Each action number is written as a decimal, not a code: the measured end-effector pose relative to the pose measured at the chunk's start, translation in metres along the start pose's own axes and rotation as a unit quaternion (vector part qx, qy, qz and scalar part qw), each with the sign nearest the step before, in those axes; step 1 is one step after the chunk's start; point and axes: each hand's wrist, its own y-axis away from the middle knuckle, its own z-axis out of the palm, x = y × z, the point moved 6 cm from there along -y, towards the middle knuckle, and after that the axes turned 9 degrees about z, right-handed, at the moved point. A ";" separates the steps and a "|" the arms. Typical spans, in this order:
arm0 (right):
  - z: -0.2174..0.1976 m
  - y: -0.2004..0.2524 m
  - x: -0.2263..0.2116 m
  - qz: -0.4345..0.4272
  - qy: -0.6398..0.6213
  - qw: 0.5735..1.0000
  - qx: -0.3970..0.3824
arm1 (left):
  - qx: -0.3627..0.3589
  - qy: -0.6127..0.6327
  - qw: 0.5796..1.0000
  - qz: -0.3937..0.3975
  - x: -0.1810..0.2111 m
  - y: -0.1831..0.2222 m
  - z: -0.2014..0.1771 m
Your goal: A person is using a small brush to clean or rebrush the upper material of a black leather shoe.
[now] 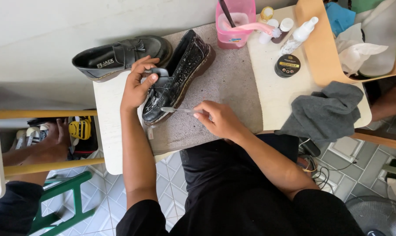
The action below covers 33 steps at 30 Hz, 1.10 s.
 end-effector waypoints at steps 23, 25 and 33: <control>-0.006 0.007 -0.009 -0.025 0.038 0.998 0.034 | -0.036 -0.042 0.997 0.050 0.008 0.001 0.008; -0.007 0.010 -0.003 -0.029 0.029 0.999 0.036 | -0.038 -0.037 0.997 0.055 0.012 0.000 0.011; -0.039 0.025 0.006 -0.010 0.035 0.994 0.106 | -0.076 -0.008 0.995 0.070 0.026 -0.003 0.032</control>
